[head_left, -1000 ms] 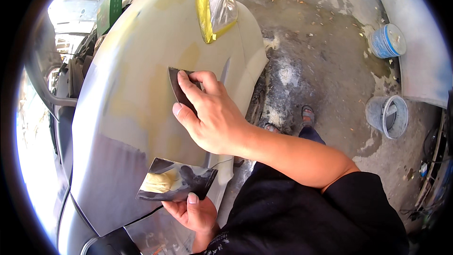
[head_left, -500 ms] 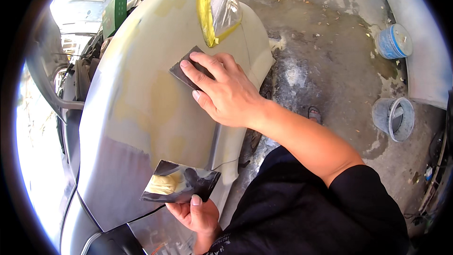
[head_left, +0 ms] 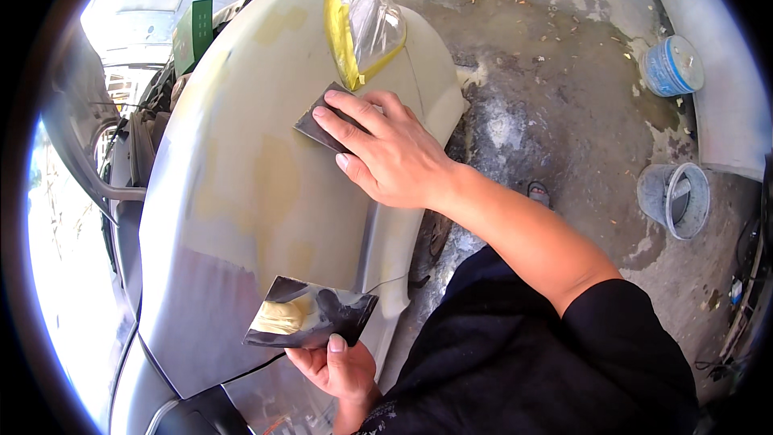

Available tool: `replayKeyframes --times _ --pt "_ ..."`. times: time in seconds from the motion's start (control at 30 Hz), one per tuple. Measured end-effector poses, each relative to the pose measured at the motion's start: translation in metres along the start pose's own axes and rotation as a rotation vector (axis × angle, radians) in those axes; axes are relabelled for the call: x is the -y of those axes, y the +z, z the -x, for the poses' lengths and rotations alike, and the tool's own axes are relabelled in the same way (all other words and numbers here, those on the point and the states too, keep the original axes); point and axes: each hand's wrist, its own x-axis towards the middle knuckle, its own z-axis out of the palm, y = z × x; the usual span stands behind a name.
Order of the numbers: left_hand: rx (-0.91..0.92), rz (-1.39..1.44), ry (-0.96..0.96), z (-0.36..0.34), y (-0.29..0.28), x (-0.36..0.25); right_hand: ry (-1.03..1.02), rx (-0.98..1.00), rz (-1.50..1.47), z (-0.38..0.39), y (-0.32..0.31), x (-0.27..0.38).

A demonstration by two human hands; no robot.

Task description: The person applies body filler to the front fender and wheel arch of a silver car using a metal spreader. They repeatedly scoop filler from a palette and smooth it onto the vehicle's surface, working on both the upper panel and the area around the tire.

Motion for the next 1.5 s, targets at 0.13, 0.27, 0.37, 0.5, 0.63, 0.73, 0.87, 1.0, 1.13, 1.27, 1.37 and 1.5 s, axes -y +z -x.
replayKeyframes --times 0.13,0.27,0.37,0.5,0.63,0.73,0.87,1.0,1.13,1.27,1.37,1.5 --pt "0.031 0.020 -0.024 -0.001 -0.004 0.003 0.044 0.034 -0.038 0.015 0.011 0.000" --pt "0.022 0.036 -0.019 0.000 -0.004 0.005 0.180 0.206 -0.157 0.032 -0.004 0.006" --pt "0.024 0.046 -0.002 -0.002 -0.003 0.003 0.518 0.176 -0.554 0.011 -0.019 0.005" --pt "-0.004 0.058 -0.024 0.002 -0.007 0.003 0.739 0.316 -0.683 -0.026 -0.029 -0.001" --pt "-0.050 0.059 -0.017 0.006 -0.012 0.005 0.748 0.304 -0.692 -0.037 -0.023 0.017" --pt "-0.036 0.072 -0.042 0.004 -0.017 0.003 0.627 0.249 -0.590 -0.031 -0.018 0.034" --pt "-0.057 0.077 -0.025 0.003 -0.019 0.004 0.562 0.215 -0.542 -0.022 -0.011 0.063" --pt "-0.007 0.094 0.000 0.000 -0.017 0.003 0.502 0.174 -0.442 -0.011 -0.006 0.078" --pt "0.037 0.124 0.012 -0.002 -0.019 0.000 0.471 0.202 -0.408 -0.005 -0.006 0.091" --pt "0.048 0.170 -0.016 -0.006 -0.016 -0.007 0.378 0.279 -0.461 0.010 -0.029 0.090" --pt "0.021 0.225 -0.070 -0.010 -0.003 -0.011 0.231 0.300 -0.755 0.031 -0.060 0.079" --pt "0.033 0.361 -0.200 -0.014 0.011 -0.015 -0.082 0.410 -1.203 0.058 -0.077 0.085"
